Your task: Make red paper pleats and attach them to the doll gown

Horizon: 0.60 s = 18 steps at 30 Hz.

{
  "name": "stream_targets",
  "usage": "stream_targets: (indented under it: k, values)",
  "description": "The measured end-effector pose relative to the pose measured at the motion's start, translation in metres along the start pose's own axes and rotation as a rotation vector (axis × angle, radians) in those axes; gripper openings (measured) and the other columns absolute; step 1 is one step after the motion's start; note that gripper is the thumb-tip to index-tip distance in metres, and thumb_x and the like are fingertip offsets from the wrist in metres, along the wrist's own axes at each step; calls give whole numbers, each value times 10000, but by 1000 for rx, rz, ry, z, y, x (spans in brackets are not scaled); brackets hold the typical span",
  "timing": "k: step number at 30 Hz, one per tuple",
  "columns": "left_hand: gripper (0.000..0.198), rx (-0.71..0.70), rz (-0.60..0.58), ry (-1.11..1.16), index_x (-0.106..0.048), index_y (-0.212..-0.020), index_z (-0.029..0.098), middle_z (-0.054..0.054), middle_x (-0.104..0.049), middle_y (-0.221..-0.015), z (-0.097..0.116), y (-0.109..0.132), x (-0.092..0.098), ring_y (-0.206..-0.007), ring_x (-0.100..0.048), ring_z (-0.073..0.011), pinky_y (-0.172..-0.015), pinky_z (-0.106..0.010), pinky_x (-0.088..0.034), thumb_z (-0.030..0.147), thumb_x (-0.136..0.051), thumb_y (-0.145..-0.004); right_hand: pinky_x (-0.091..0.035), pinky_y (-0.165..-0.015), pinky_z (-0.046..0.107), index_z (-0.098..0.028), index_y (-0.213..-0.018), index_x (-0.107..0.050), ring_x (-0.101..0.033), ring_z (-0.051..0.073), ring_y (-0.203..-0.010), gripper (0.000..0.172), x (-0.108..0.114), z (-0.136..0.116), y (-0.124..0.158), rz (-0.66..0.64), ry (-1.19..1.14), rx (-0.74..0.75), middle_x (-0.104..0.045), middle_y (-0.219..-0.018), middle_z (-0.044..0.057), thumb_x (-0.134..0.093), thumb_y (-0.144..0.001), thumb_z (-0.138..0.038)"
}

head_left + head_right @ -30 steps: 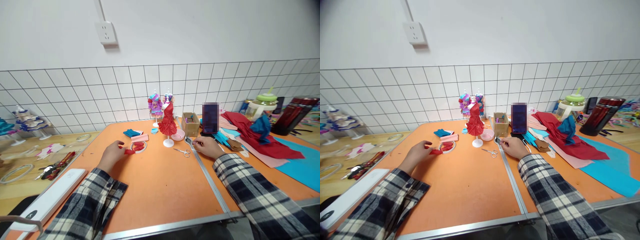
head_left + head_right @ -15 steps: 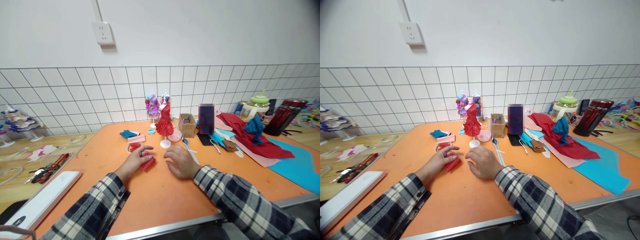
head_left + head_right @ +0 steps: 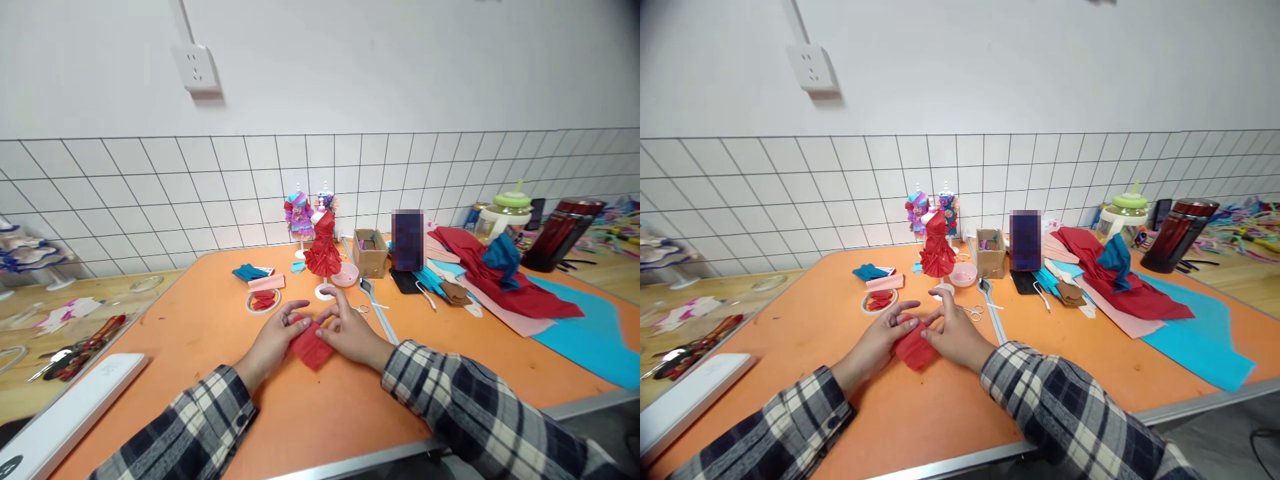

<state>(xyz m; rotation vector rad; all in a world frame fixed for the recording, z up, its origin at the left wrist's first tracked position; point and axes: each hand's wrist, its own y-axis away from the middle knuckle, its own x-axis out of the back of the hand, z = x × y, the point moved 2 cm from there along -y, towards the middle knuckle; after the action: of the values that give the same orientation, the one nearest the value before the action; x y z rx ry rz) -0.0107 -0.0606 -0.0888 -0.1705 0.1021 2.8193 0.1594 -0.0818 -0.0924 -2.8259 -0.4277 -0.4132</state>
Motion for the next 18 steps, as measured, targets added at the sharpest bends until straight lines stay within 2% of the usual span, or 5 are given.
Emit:
stream_targets:
  k: [3,6,12,15,18]
  values:
    - [497,-120,111,-338,-555,-1158,172,-25,-680,-796,1,-6,12,-753,-660,-203,-708,-326,-505,370,-710,-728,-408,-565,232,-258,-1235,-495,-562,101,-566,448,16,-4,-4,13,278,17,-637,-791,-23,-640,-811,-285]
    - [398,-166,160,-588,-589,-1106,183,-53,-696,-883,1,-13,26,-888,-664,-249,-822,-383,-500,347,-650,-748,-345,-576,239,-220,-885,-676,-570,130,-641,154,52,-8,-6,54,609,26,-649,-705,0,-594,-839,-341]
    - [557,-278,316,-866,-573,-1184,203,-126,-549,-1289,3,-18,40,-1258,-472,-325,-1061,-490,-359,211,-690,-640,-331,-540,246,-204,-740,-698,-605,164,-678,250,145,17,2,95,859,-351,-695,-760,42,-558,-820,-395]
    - [454,-420,372,-955,-588,-1146,216,-108,-548,-1227,10,-14,37,-1199,-496,-300,-1039,-476,-384,218,-645,-696,-361,-544,246,-218,-782,-711,-628,175,-698,145,161,31,8,13,872,-436,-718,-809,43,-627,-744,-329]
    - [252,-540,287,-975,-624,-1036,237,-74,-579,-1135,17,-7,27,-1111,-532,-261,-986,-428,-429,246,-557,-794,-381,-564,253,-229,-773,-715,-640,191,-730,115,156,37,7,14,915,-451,-724,-834,48,-663,-713,-311]
